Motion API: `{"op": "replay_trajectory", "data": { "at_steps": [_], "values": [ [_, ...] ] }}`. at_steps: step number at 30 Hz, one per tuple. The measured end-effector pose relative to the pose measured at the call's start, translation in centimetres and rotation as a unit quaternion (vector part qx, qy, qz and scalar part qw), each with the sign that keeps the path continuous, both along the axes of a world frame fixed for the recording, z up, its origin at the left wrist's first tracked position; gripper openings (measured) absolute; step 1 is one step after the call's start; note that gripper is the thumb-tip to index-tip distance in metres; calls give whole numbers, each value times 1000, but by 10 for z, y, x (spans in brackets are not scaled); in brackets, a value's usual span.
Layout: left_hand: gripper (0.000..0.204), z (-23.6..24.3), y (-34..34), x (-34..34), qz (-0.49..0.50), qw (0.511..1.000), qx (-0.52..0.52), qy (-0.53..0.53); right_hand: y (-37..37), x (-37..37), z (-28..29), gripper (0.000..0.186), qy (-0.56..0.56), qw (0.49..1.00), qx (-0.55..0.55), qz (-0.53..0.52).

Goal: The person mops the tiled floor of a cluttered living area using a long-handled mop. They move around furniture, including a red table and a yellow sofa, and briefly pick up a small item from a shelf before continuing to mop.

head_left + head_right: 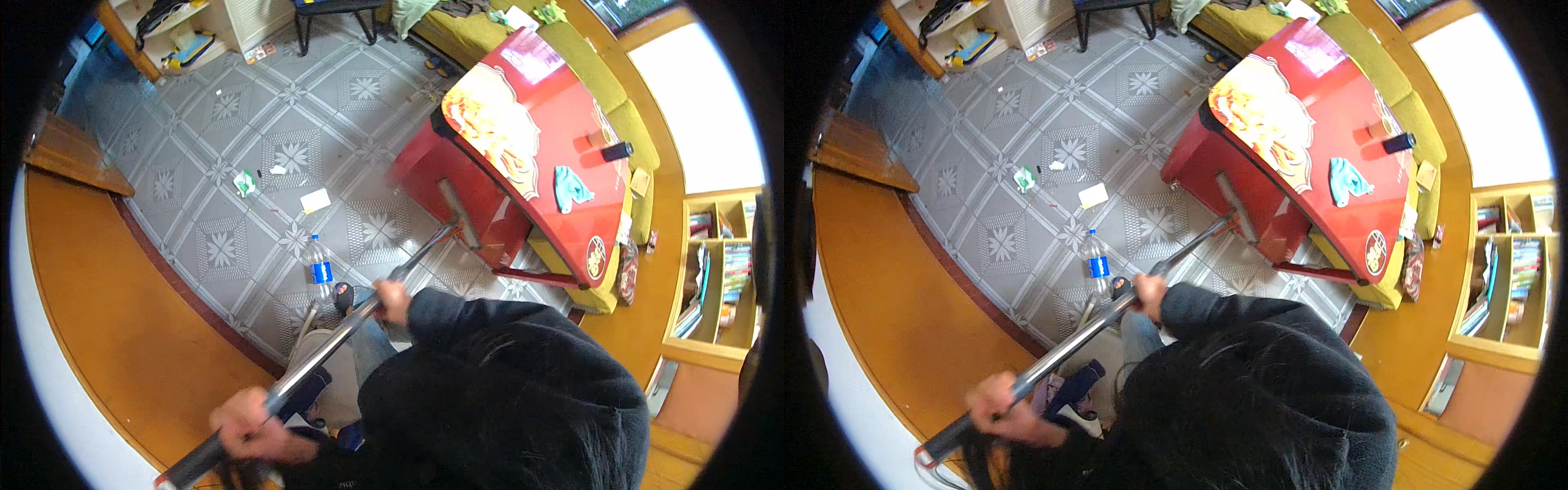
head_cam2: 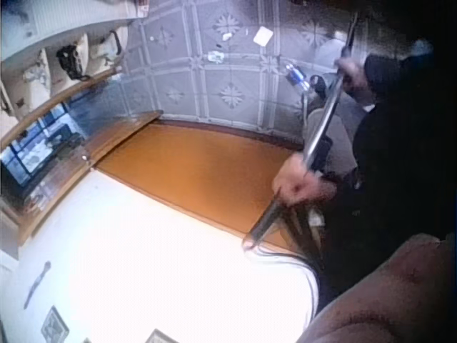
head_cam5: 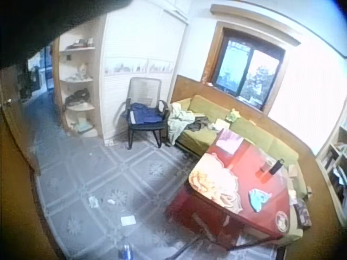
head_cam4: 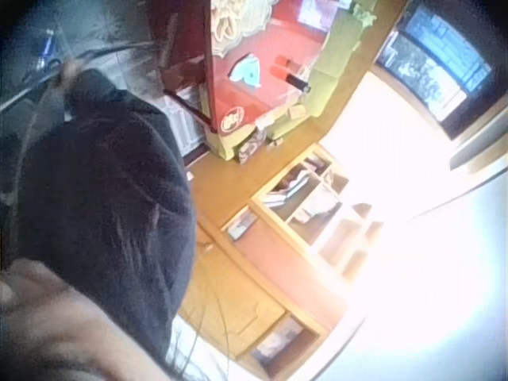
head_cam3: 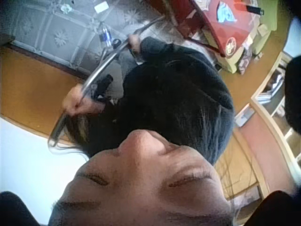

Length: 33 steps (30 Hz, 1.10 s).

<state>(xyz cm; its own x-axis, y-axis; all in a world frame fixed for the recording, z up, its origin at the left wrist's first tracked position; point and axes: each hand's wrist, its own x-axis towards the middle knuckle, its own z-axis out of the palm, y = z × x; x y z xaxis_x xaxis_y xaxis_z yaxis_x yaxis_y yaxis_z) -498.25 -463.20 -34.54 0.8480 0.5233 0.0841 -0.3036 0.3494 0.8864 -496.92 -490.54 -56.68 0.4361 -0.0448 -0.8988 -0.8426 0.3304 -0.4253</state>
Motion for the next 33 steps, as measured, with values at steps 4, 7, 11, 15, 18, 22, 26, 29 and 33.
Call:
{"op": "replay_trajectory", "data": {
  "at_steps": [4,7,11,15,18,22,26,29,33],
  "values": [
    [25,89,55,-3,-207,967,-42,-140,87,1,95,29,98,976,53,-185],
    [24,105,46,13,-166,978,-37,-119,69,-7,103,28,82,961,117,-239],
    [16,65,-23,55,-409,893,85,-169,-47,-15,97,19,-44,890,130,-435],
    [16,64,-188,60,-606,776,27,-170,-201,-45,31,29,-119,819,73,-557],
    [20,51,-296,24,-656,737,32,-160,-312,-95,1,21,-132,767,116,-617],
    [21,76,-355,3,-664,700,17,-263,-346,-128,30,22,-149,755,148,-622],
    [18,93,-396,-19,-682,683,37,-257,-371,-121,29,21,-221,717,253,-611],
    [19,66,-439,-30,-685,681,66,-251,-411,-123,6,20,-160,729,199,-635],
    [16,40,-449,-29,-632,748,31,-201,-427,-109,2,22,-135,801,16,-583]
  ]
}}
